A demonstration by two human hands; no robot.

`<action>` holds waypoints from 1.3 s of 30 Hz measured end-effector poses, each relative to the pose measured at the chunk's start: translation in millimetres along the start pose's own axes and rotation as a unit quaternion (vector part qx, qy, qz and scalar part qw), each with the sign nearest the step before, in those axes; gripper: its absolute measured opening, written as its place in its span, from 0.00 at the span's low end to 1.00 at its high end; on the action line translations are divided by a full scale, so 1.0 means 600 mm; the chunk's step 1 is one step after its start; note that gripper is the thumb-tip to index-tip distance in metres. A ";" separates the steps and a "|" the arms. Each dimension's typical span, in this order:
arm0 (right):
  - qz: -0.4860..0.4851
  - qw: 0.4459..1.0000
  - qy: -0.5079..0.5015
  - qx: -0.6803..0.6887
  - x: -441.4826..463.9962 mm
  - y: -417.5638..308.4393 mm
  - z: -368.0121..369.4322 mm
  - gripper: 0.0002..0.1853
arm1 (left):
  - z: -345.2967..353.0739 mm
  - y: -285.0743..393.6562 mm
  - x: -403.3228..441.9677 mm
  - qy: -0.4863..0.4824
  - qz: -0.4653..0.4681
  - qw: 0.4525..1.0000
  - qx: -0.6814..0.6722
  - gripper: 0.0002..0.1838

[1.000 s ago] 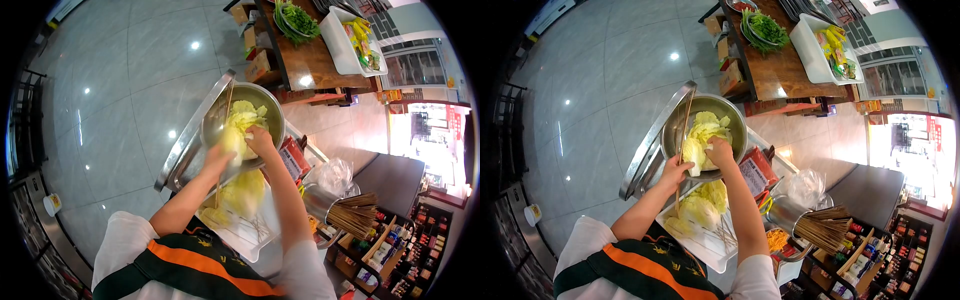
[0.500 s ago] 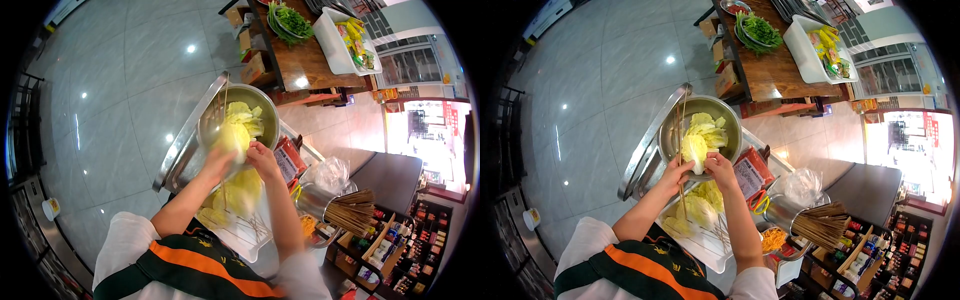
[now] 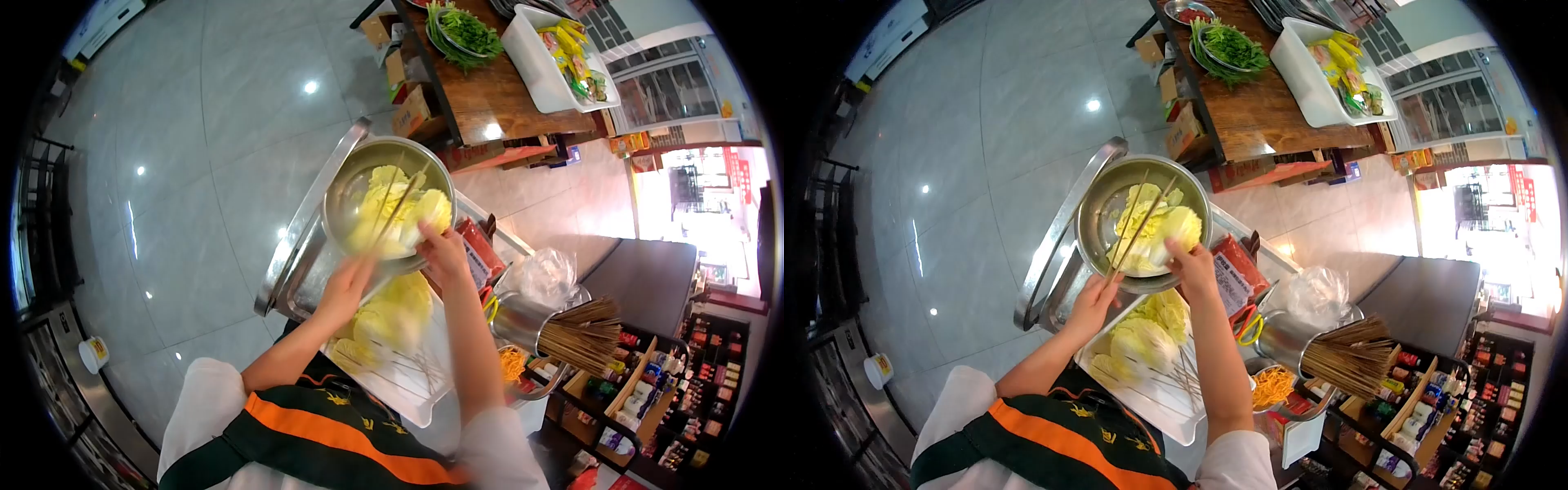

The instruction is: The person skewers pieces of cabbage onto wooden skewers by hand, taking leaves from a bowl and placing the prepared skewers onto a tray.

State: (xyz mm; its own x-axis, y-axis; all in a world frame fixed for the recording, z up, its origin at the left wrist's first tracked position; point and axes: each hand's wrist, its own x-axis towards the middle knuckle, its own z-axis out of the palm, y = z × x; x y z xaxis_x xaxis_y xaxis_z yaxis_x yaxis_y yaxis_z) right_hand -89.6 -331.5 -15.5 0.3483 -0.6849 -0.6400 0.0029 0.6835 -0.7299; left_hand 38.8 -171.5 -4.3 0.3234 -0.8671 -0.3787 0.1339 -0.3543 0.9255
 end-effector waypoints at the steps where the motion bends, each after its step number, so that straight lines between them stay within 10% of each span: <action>1: -0.023 0.999 0.015 0.015 0.006 -0.006 -0.001 0.13 | -0.011 0.002 -0.012 -0.004 0.001 1.000 0.003 0.16; 3: -0.052 0.997 0.031 0.044 0.006 -0.019 0.008 0.12 | -0.032 0.001 -0.037 -0.027 0.081 0.985 0.149 0.14; 7: -0.102 0.987 0.056 0.114 -0.007 -0.041 0.031 0.12 | -0.058 0.015 -0.075 -0.072 -0.001 0.997 0.023 0.14; 17: -0.146 0.977 0.070 0.139 -0.033 -0.042 0.048 0.12 | -0.067 0.031 -0.091 0.088 0.043 0.994 0.057 0.05; 28: -0.341 0.930 0.130 -0.049 -0.069 -0.030 0.066 0.13 | -0.052 0.050 -0.096 0.126 0.060 0.983 0.122 0.04; 39: -0.270 0.953 0.137 -0.014 -0.069 -0.014 0.037 0.14 | -0.036 0.048 -0.097 0.103 0.011 0.992 0.078 0.04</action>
State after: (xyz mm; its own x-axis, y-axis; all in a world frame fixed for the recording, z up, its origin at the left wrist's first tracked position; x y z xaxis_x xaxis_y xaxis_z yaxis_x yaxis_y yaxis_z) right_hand -83.5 -303.2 22.5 0.0446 -0.9778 -0.2049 0.0852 0.2081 -0.9744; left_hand 44.2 -123.4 44.2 0.5109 -0.7917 -0.3350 -0.0169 -0.3989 0.9168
